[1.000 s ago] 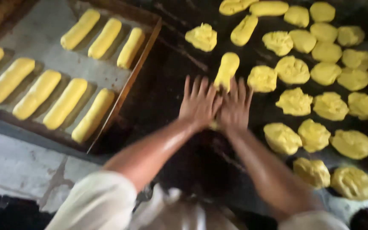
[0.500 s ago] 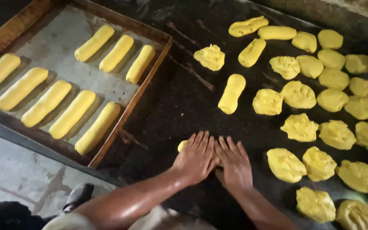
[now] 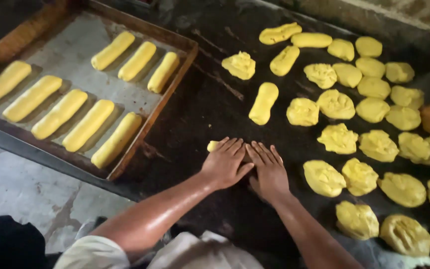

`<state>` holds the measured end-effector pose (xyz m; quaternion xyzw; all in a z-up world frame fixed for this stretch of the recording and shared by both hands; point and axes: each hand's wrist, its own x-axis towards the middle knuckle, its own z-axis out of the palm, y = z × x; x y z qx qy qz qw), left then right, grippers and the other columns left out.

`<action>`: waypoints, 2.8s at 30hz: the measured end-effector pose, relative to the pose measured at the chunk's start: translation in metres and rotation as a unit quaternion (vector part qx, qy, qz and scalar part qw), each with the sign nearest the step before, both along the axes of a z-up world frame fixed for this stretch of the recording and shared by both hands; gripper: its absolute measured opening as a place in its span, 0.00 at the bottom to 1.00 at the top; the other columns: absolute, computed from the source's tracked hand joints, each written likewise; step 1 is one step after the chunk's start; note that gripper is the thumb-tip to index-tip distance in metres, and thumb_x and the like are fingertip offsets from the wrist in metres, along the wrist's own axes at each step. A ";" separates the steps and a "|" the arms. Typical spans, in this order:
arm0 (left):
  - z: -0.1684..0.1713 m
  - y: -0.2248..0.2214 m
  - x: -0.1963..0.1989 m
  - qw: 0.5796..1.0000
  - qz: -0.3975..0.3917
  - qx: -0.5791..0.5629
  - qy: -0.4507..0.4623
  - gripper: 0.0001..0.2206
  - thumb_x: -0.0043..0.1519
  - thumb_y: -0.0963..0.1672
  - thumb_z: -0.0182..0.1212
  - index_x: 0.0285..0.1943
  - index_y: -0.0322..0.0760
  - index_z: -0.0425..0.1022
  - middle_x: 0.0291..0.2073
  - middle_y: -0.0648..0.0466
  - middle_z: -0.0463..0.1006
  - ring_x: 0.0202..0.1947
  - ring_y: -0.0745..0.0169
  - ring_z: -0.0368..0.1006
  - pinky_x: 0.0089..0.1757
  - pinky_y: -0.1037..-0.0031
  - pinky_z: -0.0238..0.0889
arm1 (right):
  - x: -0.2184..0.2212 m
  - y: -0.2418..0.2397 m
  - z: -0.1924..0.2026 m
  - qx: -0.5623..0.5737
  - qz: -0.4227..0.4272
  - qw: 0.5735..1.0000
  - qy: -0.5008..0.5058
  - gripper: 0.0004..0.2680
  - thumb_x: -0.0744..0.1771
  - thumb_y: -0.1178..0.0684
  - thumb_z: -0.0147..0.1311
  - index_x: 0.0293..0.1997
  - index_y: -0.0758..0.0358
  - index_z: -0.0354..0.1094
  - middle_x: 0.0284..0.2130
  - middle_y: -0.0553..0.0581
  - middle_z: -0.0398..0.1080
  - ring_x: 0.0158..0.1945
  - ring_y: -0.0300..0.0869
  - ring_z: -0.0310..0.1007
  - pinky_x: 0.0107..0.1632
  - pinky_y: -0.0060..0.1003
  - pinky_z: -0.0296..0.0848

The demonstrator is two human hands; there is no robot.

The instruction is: Shaping yellow dough into elongated loaves and placing them on a metal baking tray.

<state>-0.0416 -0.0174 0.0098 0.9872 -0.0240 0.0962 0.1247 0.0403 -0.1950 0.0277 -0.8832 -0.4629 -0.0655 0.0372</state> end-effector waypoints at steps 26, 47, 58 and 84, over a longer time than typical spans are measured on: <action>-0.017 0.073 -0.031 0.926 0.066 -0.366 -0.064 0.24 0.54 0.32 0.55 0.61 0.37 0.75 0.64 0.39 0.70 0.58 0.43 0.72 0.52 0.62 0.71 | 0.009 -0.056 -0.026 0.345 -0.236 0.859 0.294 0.12 0.68 0.48 0.58 0.52 0.65 0.72 0.39 0.55 0.77 0.40 0.37 0.75 0.44 0.35 0.74; 0.068 0.316 -0.059 0.898 0.300 -0.284 -0.147 0.10 0.57 0.40 0.66 0.47 0.38 0.78 0.40 0.44 0.79 0.42 0.48 0.72 0.42 0.57 0.68 | 0.095 0.366 0.107 0.227 0.214 0.933 0.182 0.09 0.63 0.57 0.65 0.45 0.63 0.72 0.37 0.57 0.73 0.39 0.45 0.75 0.43 0.39 0.74; 0.032 0.501 -0.067 0.878 0.382 -0.109 -0.268 0.10 0.55 0.40 0.71 0.43 0.36 0.75 0.39 0.46 0.81 0.46 0.36 0.70 0.45 0.51 0.64 | 0.105 0.615 0.073 0.315 0.349 0.876 0.109 0.06 0.66 0.59 0.63 0.40 0.66 0.69 0.36 0.61 0.71 0.41 0.51 0.75 0.44 0.46 0.72; 0.050 0.112 -0.058 0.958 -0.014 -0.283 -0.050 0.11 0.58 0.46 0.69 0.40 0.35 0.77 0.39 0.47 0.80 0.49 0.41 0.71 0.49 0.53 0.63 | -0.073 0.062 -0.016 0.194 0.012 0.935 0.297 0.02 0.64 0.56 0.63 0.36 0.60 0.79 0.30 0.54 0.81 0.36 0.44 0.82 0.51 0.47 0.74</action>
